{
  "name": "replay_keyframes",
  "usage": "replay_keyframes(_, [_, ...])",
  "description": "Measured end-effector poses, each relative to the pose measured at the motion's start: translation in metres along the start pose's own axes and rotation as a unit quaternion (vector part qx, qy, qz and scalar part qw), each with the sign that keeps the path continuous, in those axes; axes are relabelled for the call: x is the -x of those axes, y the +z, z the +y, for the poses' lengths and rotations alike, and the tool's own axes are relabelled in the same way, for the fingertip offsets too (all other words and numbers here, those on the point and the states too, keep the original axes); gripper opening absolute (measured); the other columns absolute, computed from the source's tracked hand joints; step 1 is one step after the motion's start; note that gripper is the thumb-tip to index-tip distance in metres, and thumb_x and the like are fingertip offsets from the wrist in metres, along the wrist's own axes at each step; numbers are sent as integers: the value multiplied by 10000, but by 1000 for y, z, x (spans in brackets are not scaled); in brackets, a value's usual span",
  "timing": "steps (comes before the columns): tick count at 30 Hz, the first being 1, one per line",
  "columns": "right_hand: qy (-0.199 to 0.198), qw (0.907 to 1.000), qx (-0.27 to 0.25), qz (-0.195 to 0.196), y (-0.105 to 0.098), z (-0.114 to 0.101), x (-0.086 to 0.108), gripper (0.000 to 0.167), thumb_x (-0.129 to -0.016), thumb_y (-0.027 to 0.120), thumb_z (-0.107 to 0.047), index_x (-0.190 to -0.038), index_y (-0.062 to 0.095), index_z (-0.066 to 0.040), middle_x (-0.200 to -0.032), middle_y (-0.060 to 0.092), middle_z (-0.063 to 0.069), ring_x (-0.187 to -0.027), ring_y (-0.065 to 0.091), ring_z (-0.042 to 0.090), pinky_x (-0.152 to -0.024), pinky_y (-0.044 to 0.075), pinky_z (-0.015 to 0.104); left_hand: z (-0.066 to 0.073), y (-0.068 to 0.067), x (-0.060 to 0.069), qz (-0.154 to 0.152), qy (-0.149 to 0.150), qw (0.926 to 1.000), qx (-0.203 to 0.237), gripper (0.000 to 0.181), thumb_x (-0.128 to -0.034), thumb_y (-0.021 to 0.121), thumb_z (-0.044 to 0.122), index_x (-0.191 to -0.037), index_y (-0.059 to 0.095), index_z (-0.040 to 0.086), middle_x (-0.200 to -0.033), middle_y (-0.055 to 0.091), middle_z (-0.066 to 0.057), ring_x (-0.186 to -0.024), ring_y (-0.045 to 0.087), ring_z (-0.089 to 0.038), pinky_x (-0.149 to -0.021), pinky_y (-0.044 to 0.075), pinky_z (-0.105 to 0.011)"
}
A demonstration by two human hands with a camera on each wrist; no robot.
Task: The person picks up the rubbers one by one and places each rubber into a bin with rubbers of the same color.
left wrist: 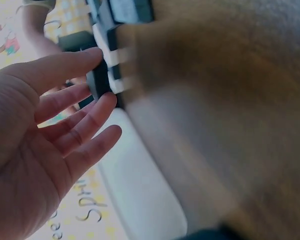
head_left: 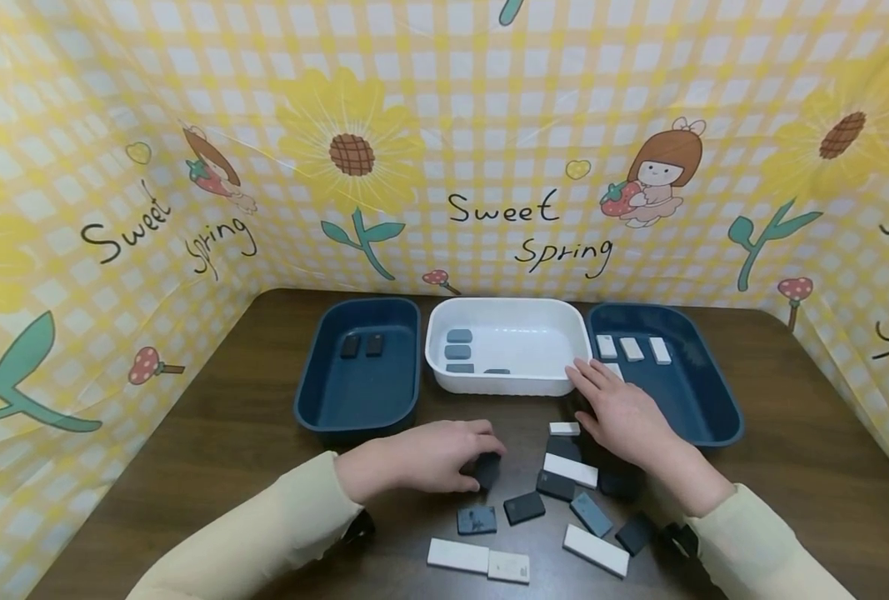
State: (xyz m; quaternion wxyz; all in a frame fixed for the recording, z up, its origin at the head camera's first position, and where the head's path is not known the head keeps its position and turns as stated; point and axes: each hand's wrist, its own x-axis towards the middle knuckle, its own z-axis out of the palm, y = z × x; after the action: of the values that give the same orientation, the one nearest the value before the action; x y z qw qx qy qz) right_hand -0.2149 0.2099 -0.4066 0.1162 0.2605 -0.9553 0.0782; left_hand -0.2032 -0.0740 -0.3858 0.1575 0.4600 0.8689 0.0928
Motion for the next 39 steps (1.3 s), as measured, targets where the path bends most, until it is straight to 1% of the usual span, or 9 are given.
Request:
replay_keyframes(3, [17,9999,59,-103,-3,-1,-2,602,-847,754,-152,-1375,516,10,-1414,481,207,-1302,433,392,-929,440,554,0,-8,10,239,-131,9995,157,459,-871,746,221,-1299,605,132,-1117,561,44,-850,530,-37,-763,463,-183])
replay_keyframes(7, [34,9997,113,-204,-3,-3,-4,610,-853,748,-174,-1381,507,13,-1423,470,210,-1310,418,400,-947,419,572,-3,-18,25,608,-268,9971,365,458,-868,749,222,-1291,606,121,-1142,568,33,-921,593,-64,-804,490,-210])
replay_keyframes(10, [2,9998,110,-187,-2,-6,-6,622,-857,746,-184,-1390,496,15,-1439,452,209,-1327,394,404,-978,392,573,-7,-26,35,850,-390,9950,339,466,-864,754,230,-1290,603,116,-1146,567,27,-940,604,-90,-811,499,-236])
replay_keyframes(14, [-91,9999,65,-101,-3,-14,-10,624,-860,744,-191,-1397,492,4,-1457,435,196,-1343,373,396,-1002,367,570,-16,-34,45,1079,-668,9918,165,470,-861,755,269,-1288,605,141,-1111,564,44,-888,564,-94,-764,490,-251])
replay_keyframes(18, [-341,9994,36,-43,-3,-26,-15,622,-863,743,-200,-1398,494,-3,-1464,432,179,-1345,380,376,-990,385,556,-28,-43,54,1255,-945,9875,150,468,-862,753,273,-1288,607,149,-1098,572,35,-872,551,-119,-739,481,-276])
replay_keyframes(25, [-1044,9944,-164,-81,-2,-53,-28,627,-876,729,-231,-1409,482,-13,-1477,419,165,-1333,408,346,-987,408,516,-57,-58,62,1598,-1318,9783,84,475,-849,767,239,-1280,617,107,-1098,599,-6,-906,564,-148,-764,494,-315])
replay_keyframes(28, [-1271,9912,-304,-190,-1,-65,-33,631,-884,721,-248,-1422,472,-30,-1489,409,150,-1340,406,322,-1008,397,498,-70,-65,63,1629,-1473,9755,87,478,-851,763,217,-1282,609,77,-1098,601,-30,-935,579,-189,-795,492,-352])
replay_keyframes(32, [-1434,9876,-461,-445,-2,-83,-43,649,-894,710,-268,-1451,447,-65,-1512,385,114,-1354,394,283,-1041,369,473,-89,-74,60,1495,-1713,9737,129,482,-854,755,173,-1291,594,51,-1129,593,-70,-972,591,-225,-828,498,-381])
replay_keyframes(39, [-1772,9787,-506,-901,3,-114,-63,668,-916,678,-312,-1491,396,-122,-1551,324,61,-1375,364,218,-1055,361,422,-118,-86,46,1243,-2041,9710,-40,474,-855,746,121,-1286,581,12,-1060,592,-110,-896,566,-234,-770,491,-372])
